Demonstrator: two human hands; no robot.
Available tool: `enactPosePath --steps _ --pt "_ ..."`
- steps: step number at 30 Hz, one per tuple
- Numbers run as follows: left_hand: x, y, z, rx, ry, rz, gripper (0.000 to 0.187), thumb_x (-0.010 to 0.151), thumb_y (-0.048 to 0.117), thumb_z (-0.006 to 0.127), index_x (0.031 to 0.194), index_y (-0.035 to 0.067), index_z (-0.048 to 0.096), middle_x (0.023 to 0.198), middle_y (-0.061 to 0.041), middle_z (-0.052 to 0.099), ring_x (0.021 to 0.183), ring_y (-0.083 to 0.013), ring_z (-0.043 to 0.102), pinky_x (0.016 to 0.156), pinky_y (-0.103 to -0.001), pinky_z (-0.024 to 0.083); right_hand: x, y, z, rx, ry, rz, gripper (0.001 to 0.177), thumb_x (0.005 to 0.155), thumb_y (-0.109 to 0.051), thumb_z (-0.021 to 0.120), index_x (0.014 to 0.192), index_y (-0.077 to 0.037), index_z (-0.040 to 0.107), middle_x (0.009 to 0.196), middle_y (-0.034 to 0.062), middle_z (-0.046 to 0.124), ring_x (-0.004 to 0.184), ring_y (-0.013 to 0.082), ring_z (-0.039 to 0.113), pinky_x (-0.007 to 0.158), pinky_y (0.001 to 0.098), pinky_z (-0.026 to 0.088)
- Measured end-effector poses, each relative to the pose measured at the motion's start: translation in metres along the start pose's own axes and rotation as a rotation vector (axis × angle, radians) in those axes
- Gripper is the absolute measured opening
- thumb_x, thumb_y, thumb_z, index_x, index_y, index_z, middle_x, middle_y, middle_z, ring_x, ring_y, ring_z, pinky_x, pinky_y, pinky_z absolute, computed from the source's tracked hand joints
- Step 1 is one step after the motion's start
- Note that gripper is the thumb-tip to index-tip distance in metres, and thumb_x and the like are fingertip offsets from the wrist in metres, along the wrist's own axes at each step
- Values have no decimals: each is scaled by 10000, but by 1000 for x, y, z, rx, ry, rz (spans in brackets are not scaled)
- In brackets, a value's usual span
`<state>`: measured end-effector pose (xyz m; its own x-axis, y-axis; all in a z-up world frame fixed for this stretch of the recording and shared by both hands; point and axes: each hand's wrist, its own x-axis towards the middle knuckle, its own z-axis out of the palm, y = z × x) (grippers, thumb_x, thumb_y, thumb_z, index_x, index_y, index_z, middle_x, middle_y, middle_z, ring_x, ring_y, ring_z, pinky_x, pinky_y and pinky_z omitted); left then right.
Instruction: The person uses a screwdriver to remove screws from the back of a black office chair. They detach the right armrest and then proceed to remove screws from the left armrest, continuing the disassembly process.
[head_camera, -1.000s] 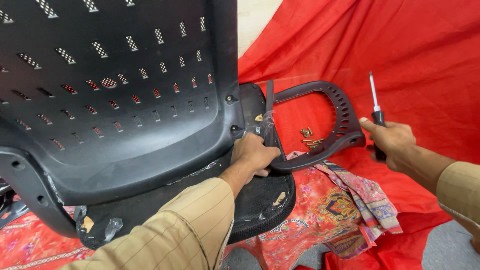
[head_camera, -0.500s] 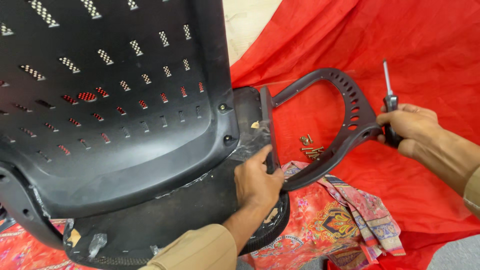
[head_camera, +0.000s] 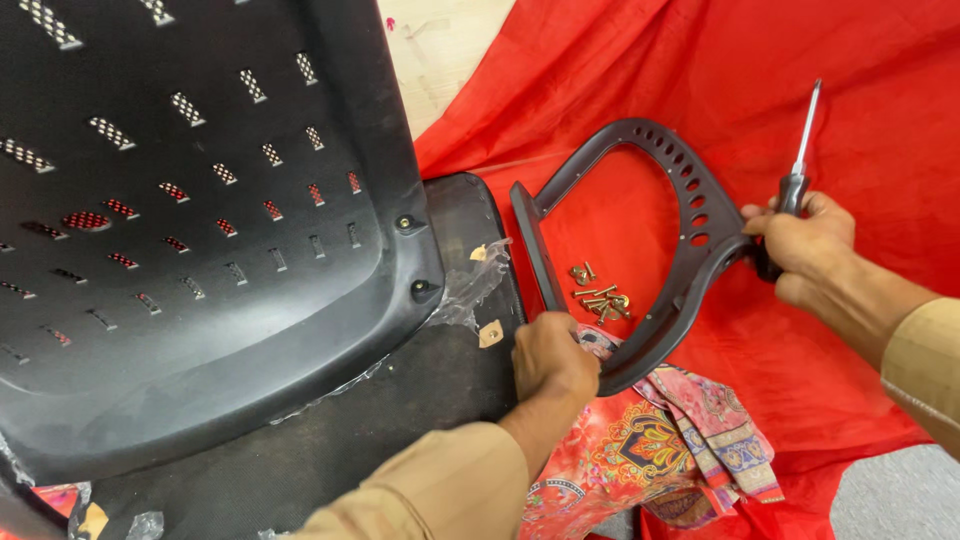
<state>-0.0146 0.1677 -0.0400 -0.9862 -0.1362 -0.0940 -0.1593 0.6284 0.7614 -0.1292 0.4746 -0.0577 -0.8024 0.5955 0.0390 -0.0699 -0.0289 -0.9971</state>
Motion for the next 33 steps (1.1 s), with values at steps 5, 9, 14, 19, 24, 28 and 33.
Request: enactPosePath --steps 5,9,14,19,24,28,33 --pt "19 -5 -12 275 -44 276 98 886 41 693 949 59 766 1070 -258 714 1072 -431 685 914 -506 566 -27 -1 1 -255 -98 149 254 874 73 649 1033 -107 565 997 80 677 790 236 638 599 426 533" --pt "32 -6 -27 218 35 188 131 848 41 675 891 85 791 1048 -218 729 1062 -426 683 902 -525 556 -65 -18 14 -449 -285 82 235 848 60 672 1064 -31 659 942 119 680 770 230 649 634 414 559" --pt "37 -2 -56 63 231 228 189 791 125 737 955 175 815 983 -180 744 969 -368 727 871 -454 582 -124 -57 46 -861 -228 -92 211 855 -63 733 1062 -98 710 852 93 692 774 201 644 677 404 506" --pt "19 -19 -100 -60 338 45 178 777 226 766 946 228 821 957 -29 804 919 -236 762 836 -390 588 -165 -83 90 -705 -428 -112 109 879 -119 765 925 -59 686 791 115 634 715 220 571 597 424 444" --pt "1 -93 -171 -98 675 39 256 789 232 738 1029 176 808 963 -93 794 927 -255 765 850 -388 579 -191 -86 152 -357 -624 9 185 867 -56 749 868 -86 567 791 64 657 700 185 628 536 391 468" --pt "-8 -161 -230 -50 950 53 240 763 186 764 983 97 799 999 -118 761 968 -295 721 892 -413 538 -209 -84 200 -159 -723 -71 160 825 21 714 853 -70 586 840 20 715 734 139 652 543 344 493" --pt "-25 -222 -301 -19 1146 -143 347 770 214 820 1069 72 714 1140 -163 637 1090 -353 623 942 -460 499 -226 -87 247 -49 -644 -42 251 850 44 669 1030 -123 618 968 25 646 800 183 631 573 361 524"
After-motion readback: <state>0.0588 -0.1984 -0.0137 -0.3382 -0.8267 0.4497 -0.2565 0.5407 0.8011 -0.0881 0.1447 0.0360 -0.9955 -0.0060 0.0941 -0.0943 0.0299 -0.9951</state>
